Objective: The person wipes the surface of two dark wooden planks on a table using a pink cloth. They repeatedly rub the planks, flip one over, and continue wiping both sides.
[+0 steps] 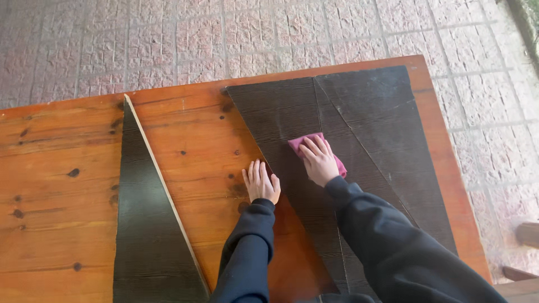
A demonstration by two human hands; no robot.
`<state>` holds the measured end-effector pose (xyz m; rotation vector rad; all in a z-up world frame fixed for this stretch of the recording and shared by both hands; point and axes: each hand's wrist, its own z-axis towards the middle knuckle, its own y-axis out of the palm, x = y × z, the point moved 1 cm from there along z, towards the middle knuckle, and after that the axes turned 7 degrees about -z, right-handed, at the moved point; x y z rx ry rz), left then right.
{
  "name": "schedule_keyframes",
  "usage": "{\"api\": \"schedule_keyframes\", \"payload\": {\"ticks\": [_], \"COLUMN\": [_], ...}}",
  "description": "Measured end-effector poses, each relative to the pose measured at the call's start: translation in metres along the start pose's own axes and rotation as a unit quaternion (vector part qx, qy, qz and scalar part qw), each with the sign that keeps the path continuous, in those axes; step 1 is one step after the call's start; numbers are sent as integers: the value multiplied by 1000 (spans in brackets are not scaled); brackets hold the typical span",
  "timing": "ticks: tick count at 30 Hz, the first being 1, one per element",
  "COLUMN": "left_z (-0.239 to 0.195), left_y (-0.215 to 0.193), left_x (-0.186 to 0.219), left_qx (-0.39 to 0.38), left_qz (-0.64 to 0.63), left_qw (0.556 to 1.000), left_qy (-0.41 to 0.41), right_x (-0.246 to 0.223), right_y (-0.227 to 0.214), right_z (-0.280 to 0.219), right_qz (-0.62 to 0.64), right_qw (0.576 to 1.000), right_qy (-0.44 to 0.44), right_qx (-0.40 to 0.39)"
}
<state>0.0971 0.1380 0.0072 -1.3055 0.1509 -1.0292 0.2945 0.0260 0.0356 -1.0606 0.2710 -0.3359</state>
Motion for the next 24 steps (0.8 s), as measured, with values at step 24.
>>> {"api": "schedule_keyframes", "payload": {"ticks": [24], "left_z": [2], "left_y": [-2], "left_x": [4], "left_qx": [-28], "left_qz": [3], "left_qw": [999], "left_qy": [-16], "right_x": [-59], "right_y": [14], "right_z": [26], "right_qz": [40], "right_qw": [997], "right_qy": [-66], "right_qx": [26]}}
